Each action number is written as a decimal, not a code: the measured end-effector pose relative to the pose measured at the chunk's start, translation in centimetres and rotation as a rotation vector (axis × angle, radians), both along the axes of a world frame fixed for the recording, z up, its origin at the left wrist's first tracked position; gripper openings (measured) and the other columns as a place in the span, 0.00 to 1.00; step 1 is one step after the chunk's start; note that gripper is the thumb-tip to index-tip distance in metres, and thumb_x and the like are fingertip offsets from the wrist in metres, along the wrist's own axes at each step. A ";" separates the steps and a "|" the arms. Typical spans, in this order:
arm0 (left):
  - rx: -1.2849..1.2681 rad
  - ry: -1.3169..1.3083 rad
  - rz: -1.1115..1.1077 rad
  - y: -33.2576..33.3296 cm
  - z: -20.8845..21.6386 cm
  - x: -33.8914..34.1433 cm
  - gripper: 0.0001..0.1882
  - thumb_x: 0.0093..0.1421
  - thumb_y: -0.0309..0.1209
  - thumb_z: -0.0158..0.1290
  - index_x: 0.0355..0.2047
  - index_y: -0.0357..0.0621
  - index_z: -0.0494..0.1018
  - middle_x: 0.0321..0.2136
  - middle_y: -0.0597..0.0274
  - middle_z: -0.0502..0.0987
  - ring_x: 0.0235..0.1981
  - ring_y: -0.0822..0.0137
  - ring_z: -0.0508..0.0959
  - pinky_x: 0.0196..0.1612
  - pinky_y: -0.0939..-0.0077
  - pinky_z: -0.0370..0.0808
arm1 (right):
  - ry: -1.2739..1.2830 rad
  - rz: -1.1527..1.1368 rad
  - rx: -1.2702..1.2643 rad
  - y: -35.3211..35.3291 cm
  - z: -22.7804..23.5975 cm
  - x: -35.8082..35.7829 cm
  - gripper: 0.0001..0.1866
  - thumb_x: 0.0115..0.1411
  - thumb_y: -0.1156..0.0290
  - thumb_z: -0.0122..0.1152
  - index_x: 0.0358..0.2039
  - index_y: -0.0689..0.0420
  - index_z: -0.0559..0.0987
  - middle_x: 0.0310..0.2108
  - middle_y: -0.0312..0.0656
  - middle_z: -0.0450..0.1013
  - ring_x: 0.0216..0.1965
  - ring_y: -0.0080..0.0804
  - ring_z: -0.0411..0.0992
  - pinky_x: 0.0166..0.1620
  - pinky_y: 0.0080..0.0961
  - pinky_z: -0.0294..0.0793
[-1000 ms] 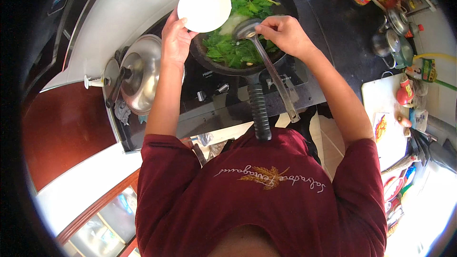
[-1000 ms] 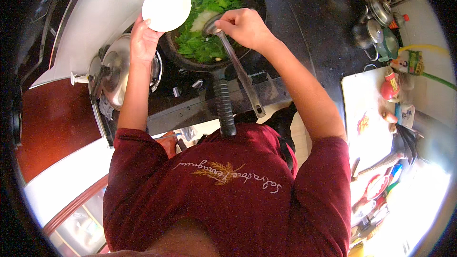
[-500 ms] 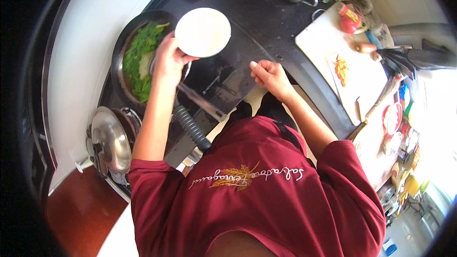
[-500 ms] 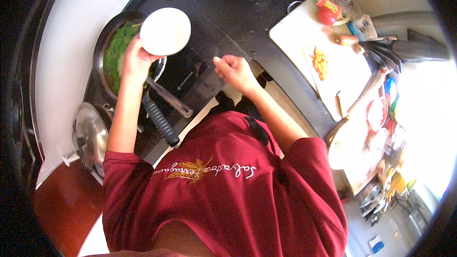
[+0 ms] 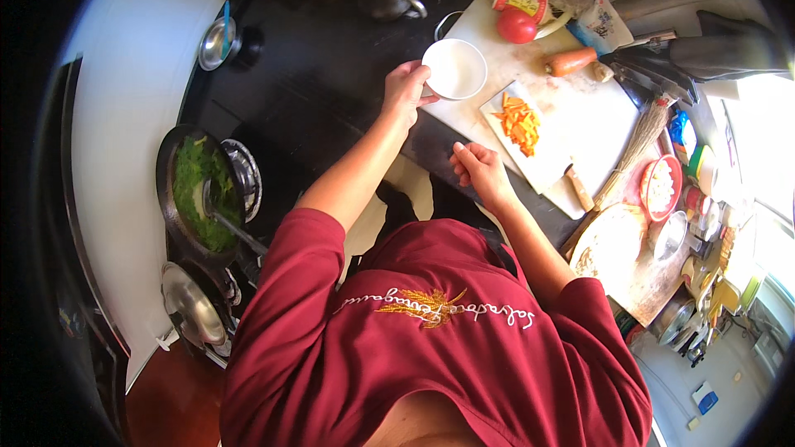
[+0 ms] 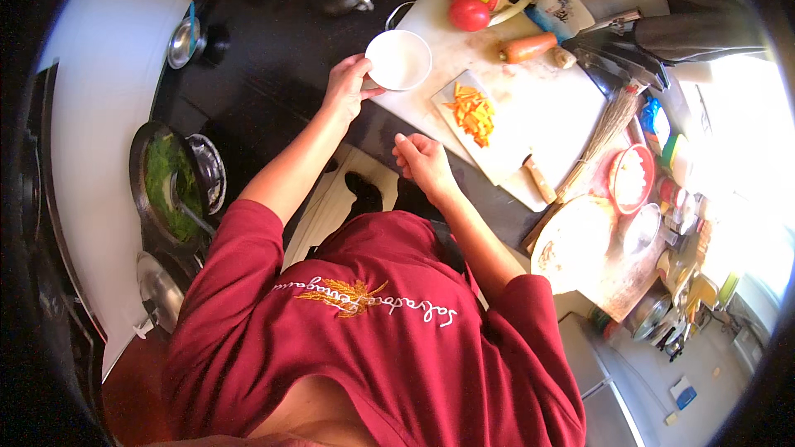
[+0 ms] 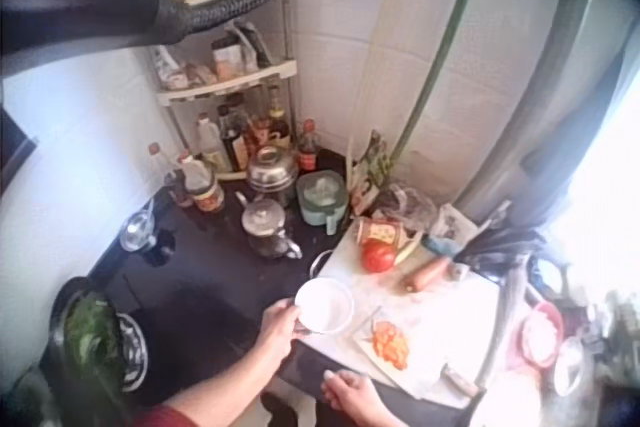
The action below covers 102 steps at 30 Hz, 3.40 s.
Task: The person stirs a pan of greens, pours a liquid from a bowl into the pan, adds a spoonful of powder from a container, and then washes the bowl in a sink.
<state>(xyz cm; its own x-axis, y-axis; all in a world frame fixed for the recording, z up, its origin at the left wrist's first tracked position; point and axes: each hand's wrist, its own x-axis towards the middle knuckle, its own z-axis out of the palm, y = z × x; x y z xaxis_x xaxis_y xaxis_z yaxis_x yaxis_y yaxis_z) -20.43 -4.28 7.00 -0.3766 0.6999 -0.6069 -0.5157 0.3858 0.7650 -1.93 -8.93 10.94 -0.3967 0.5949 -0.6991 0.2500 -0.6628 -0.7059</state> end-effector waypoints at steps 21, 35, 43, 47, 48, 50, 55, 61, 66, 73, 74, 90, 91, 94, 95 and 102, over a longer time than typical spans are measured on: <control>-0.023 0.170 0.216 -6.8 2.7 2.6 0.14 0.58 0.37 0.52 0.39 0.39 0.73 0.33 0.60 0.76 0.29 0.71 0.76 0.33 0.79 0.74 | 0.184 0.323 0.020 6.1 -0.2 -0.9 0.13 0.56 0.61 0.55 0.24 0.59 0.75 0.18 0.35 0.69 0.20 0.23 0.66 0.25 0.19 0.67; -0.021 0.686 0.272 -10.0 3.5 0.8 0.14 0.62 0.36 0.45 0.37 0.38 0.73 0.33 0.61 0.75 0.35 0.67 0.74 0.41 0.74 0.71 | 0.216 0.582 0.682 2.5 -5.1 -6.4 0.21 0.51 0.72 0.56 0.47 0.58 0.72 0.50 0.49 0.64 0.43 0.44 0.70 0.47 0.30 0.70; 0.179 1.438 -0.343 -9.2 3.3 1.0 0.19 0.59 0.30 0.41 0.11 0.37 0.64 0.14 0.49 0.68 0.20 0.48 0.69 0.26 0.59 0.65 | 0.620 0.633 -0.621 3.5 0.0 -5.3 0.26 0.49 0.80 0.54 0.51 0.57 0.64 0.41 0.38 0.67 0.43 0.26 0.67 0.44 0.25 0.71; 0.264 1.445 -0.330 -9.3 3.4 0.1 0.19 0.58 0.30 0.41 0.10 0.37 0.63 0.12 0.50 0.67 0.15 0.48 0.68 0.20 0.60 0.63 | 0.688 0.539 -0.706 3.2 0.3 -5.3 0.22 0.51 0.75 0.55 0.48 0.54 0.68 0.40 0.36 0.67 0.41 0.25 0.67 0.43 0.26 0.71; 0.224 1.421 -0.301 -9.4 3.2 -0.3 0.19 0.58 0.30 0.41 0.10 0.37 0.63 0.12 0.49 0.66 0.15 0.48 0.68 0.19 0.60 0.63 | 0.705 0.530 -0.725 3.5 0.5 -5.3 0.22 0.52 0.74 0.55 0.50 0.53 0.67 0.41 0.35 0.67 0.42 0.25 0.67 0.44 0.26 0.70; 0.146 1.372 -0.242 -10.0 2.7 -1.1 0.20 0.58 0.31 0.41 0.10 0.37 0.63 0.12 0.49 0.66 0.15 0.48 0.68 0.18 0.59 0.63 | 0.717 0.493 -0.759 4.1 1.3 -5.3 0.22 0.55 0.71 0.53 0.53 0.54 0.66 0.43 0.36 0.67 0.42 0.25 0.68 0.46 0.25 0.69; -0.015 1.267 -0.146 -9.6 1.8 -0.9 0.26 0.61 0.40 0.42 0.09 0.37 0.63 0.10 0.53 0.67 0.12 0.55 0.67 0.18 0.65 0.63 | 0.630 0.350 -0.720 4.5 0.6 -5.2 0.20 0.61 0.66 0.48 0.53 0.58 0.66 0.47 0.38 0.68 0.43 0.26 0.69 0.46 0.25 0.69; -0.217 0.688 0.274 -10.7 0.4 -2.5 0.29 0.64 0.47 0.40 0.08 0.47 0.57 0.08 0.71 0.56 0.11 0.76 0.57 0.22 0.79 0.65 | 0.392 -0.027 -0.167 10.3 0.5 -6.9 0.16 0.62 0.66 0.44 0.49 0.59 0.68 0.45 0.40 0.67 0.39 0.28 0.71 0.39 0.24 0.72; -0.225 0.593 0.196 -10.4 0.5 -1.0 0.28 0.62 0.49 0.42 0.09 0.45 0.62 0.08 0.70 0.60 0.11 0.77 0.61 0.23 0.80 0.67 | 0.264 -0.041 0.215 16.1 -1.6 -12.0 0.20 0.63 0.61 0.43 0.52 0.59 0.65 0.45 0.39 0.66 0.37 0.27 0.70 0.36 0.24 0.72; -0.219 0.462 0.039 -10.6 -0.7 2.2 0.28 0.63 0.48 0.41 0.11 0.44 0.64 0.09 0.69 0.62 0.13 0.78 0.62 0.25 0.81 0.68 | -0.024 0.114 0.603 18.8 -7.5 -17.7 0.22 0.63 0.55 0.40 0.35 0.63 0.72 0.38 0.60 0.69 0.40 0.60 0.66 0.45 0.45 0.65; -0.227 0.453 0.037 -10.9 -0.9 2.2 0.28 0.63 0.48 0.41 0.11 0.44 0.64 0.09 0.69 0.61 0.13 0.78 0.62 0.26 0.81 0.68 | -0.067 0.153 0.602 18.4 -6.6 -18.0 0.23 0.63 0.54 0.39 0.34 0.63 0.72 0.37 0.60 0.69 0.41 0.60 0.67 0.45 0.45 0.65; -0.239 0.357 0.080 -11.2 -0.2 1.5 0.27 0.64 0.46 0.40 0.12 0.44 0.63 0.10 0.71 0.60 0.15 0.79 0.62 0.28 0.80 0.69 | -0.091 0.247 0.675 16.6 -6.4 -24.8 0.24 0.64 0.53 0.36 0.35 0.61 0.73 0.39 0.58 0.70 0.43 0.56 0.67 0.47 0.44 0.65; -0.233 0.356 0.082 -11.3 -0.2 1.4 0.27 0.64 0.46 0.40 0.12 0.44 0.63 0.10 0.71 0.60 0.15 0.79 0.62 0.28 0.80 0.69 | -0.088 0.254 0.670 16.9 -6.4 -25.1 0.24 0.63 0.52 0.37 0.36 0.61 0.73 0.39 0.58 0.70 0.43 0.56 0.67 0.47 0.44 0.65; -0.213 0.352 0.067 -11.0 -0.5 1.2 0.26 0.64 0.46 0.41 0.12 0.45 0.62 0.10 0.71 0.61 0.15 0.79 0.61 0.28 0.80 0.69 | -0.035 0.247 0.616 18.2 -7.6 -26.1 0.23 0.62 0.52 0.41 0.37 0.60 0.73 0.36 0.54 0.70 0.38 0.49 0.69 0.43 0.38 0.67; -0.200 0.350 0.051 -10.5 -0.5 1.1 0.26 0.64 0.46 0.41 0.12 0.45 0.62 0.10 0.71 0.61 0.15 0.79 0.61 0.28 0.80 0.69 | 0.011 0.221 0.571 19.0 -9.1 -26.3 0.22 0.61 0.53 0.43 0.37 0.61 0.73 0.34 0.50 0.71 0.34 0.42 0.70 0.39 0.33 0.69; -0.070 0.352 0.053 -6.4 0.4 0.6 0.25 0.64 0.44 0.42 0.12 0.46 0.61 0.11 0.71 0.60 0.15 0.78 0.61 0.27 0.80 0.67 | 0.385 -0.181 0.093 20.9 -1.2 -16.9 0.12 0.59 0.69 0.49 0.40 0.61 0.73 0.36 0.42 0.72 0.30 0.29 0.71 0.33 0.24 0.73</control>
<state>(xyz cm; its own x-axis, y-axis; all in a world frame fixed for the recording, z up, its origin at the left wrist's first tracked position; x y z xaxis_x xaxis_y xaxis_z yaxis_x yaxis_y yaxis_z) -19.87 -10.70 7.37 -0.6060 0.6349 -0.4792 -0.2462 0.4232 0.8720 -18.81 11.96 9.73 -0.5018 0.7320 -0.4609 -0.1571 -0.6011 -0.7836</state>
